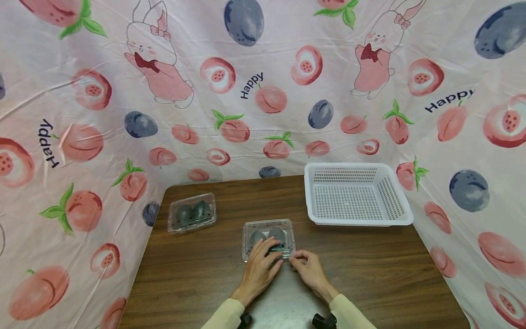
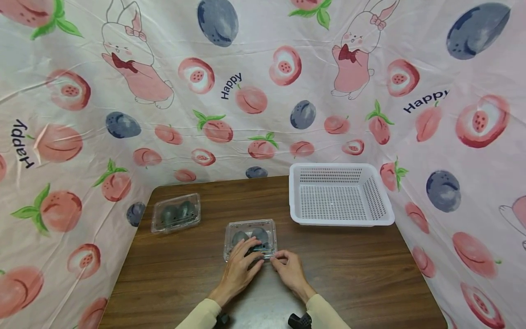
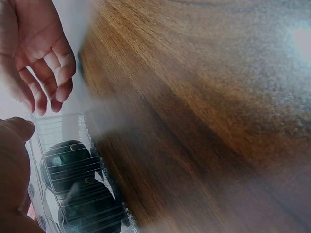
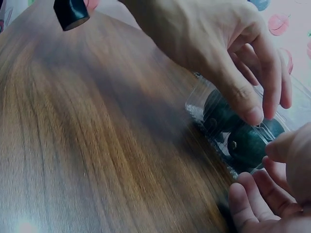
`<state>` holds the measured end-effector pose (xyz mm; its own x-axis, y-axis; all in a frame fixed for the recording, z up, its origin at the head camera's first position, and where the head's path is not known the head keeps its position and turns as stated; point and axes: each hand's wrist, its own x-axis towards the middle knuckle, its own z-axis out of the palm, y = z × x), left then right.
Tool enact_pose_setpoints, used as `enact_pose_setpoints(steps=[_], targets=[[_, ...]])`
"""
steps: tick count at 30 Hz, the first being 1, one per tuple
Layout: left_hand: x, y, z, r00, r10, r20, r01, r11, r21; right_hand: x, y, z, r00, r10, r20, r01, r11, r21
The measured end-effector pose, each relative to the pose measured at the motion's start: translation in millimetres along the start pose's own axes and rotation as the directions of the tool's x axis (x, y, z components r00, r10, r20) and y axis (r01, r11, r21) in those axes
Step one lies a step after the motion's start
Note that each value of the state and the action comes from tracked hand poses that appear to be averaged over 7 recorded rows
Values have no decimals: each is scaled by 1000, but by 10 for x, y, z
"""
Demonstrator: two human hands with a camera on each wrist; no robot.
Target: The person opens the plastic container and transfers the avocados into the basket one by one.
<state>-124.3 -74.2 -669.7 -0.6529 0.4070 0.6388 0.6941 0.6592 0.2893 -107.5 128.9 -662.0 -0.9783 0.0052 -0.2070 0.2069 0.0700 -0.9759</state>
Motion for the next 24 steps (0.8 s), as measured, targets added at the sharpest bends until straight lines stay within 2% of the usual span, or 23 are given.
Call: enact_pose_setpoints(steps=[6,14,18,24], targets=[[10,2,29,1000,1,-13,-1,1000,8,23,26,43,999,54,-3,-53,992,116],[43,22,26,1000,2,5,-2,998,69,28,28,65,998,62,15,-64,987,148],[52,8,23,998,58,-10,-56,992,115,31,33,60,998,60,25,-63,987,147],[55,-52,49,985,162,-63,-151,977,150,42,37,47,998,55,34,-58,990,125]])
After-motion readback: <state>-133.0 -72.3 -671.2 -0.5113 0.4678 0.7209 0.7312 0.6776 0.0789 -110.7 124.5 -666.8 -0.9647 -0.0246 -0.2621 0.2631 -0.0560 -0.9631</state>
